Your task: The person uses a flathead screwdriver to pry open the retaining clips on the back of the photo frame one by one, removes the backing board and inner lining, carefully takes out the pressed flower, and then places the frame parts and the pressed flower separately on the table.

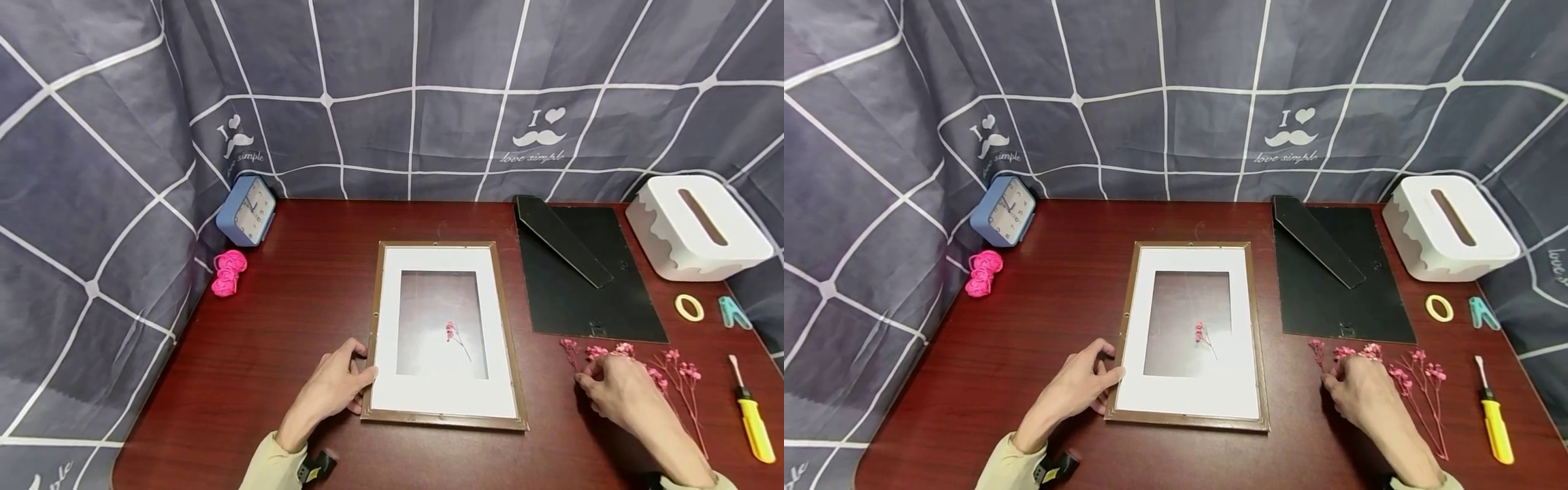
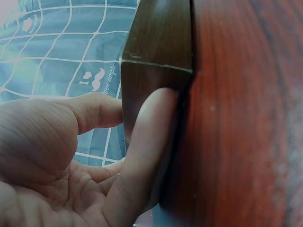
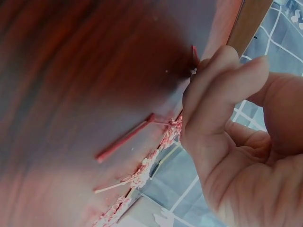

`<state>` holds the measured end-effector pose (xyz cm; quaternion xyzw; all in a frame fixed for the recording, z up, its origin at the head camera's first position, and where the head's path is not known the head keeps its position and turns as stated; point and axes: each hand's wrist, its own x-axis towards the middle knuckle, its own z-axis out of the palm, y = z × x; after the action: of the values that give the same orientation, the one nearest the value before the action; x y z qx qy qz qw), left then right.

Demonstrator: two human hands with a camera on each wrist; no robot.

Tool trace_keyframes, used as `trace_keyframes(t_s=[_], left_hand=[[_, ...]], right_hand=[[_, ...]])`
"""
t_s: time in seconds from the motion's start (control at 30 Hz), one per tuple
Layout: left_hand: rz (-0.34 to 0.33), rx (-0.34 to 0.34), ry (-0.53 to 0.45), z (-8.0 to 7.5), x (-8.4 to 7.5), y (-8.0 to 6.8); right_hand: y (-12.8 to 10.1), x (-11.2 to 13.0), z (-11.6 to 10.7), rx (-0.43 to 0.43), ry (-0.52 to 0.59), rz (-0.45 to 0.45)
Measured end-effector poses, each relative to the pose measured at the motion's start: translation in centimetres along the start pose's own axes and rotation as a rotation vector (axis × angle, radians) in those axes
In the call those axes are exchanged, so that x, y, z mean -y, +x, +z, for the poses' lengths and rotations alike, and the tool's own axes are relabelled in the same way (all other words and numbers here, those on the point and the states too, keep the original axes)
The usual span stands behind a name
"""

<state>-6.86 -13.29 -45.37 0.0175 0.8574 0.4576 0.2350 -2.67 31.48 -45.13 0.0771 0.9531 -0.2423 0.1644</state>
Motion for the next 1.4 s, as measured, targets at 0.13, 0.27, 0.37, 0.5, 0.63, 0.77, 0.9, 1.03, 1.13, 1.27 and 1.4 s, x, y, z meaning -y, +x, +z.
trace_keyframes(t_s=[0.13, 0.27, 0.37, 0.5, 0.63, 0.77, 0.9, 1.03, 1.13, 1.27, 1.4], left_hand=[[0.009, 0.003, -0.004, -0.2, -0.2, 0.4], [0.021, -0.004, 0.005, -0.2, -0.4, 0.7], [0.028, 0.0, 0.007, -0.1, -0.2, 0.5], [0.022, 0.022, -0.002, 0.0, 0.2, 0.1], [0.023, 0.024, -0.013, -0.1, 0.5, -0.3], [0.023, 0.023, -0.021, -0.1, 0.7, -0.5], [0.023, 0.026, -0.02, 0.0, 0.7, -0.4], [0.019, 0.026, -0.021, 0.1, 0.7, -0.3], [0.015, 0.026, -0.023, 0.1, 0.7, -0.3], [0.008, 0.026, -0.014, 0.0, 0.7, -0.2], [0.012, 0.023, -0.001, -0.2, 0.4, 0.0]], right_hand=[[0.0, 0.1, -0.3, -0.014, 0.0, 0.007], [-0.1, 0.6, -0.8, -0.048, -0.005, 0.006], [-0.3, 1.4, -1.2, -0.073, -0.011, 0.0], [-0.5, 3.0, -1.1, -0.134, -0.032, -0.061], [-0.1, 5.4, -0.4, -0.195, -0.051, -0.171], [0.3, 8.3, 0.5, -0.152, -0.046, -0.252], [0.9, 10.9, 1.3, -0.104, -0.034, -0.299], [1.6, 12.8, 2.1, -0.089, -0.014, -0.349], [2.2, 13.5, 2.9, -0.051, 0.019, -0.369], [3.2, 13.6, 4.0, -0.017, 0.026, -0.38], [3.5, 13.8, 4.2, -0.014, -0.003, -0.351]])
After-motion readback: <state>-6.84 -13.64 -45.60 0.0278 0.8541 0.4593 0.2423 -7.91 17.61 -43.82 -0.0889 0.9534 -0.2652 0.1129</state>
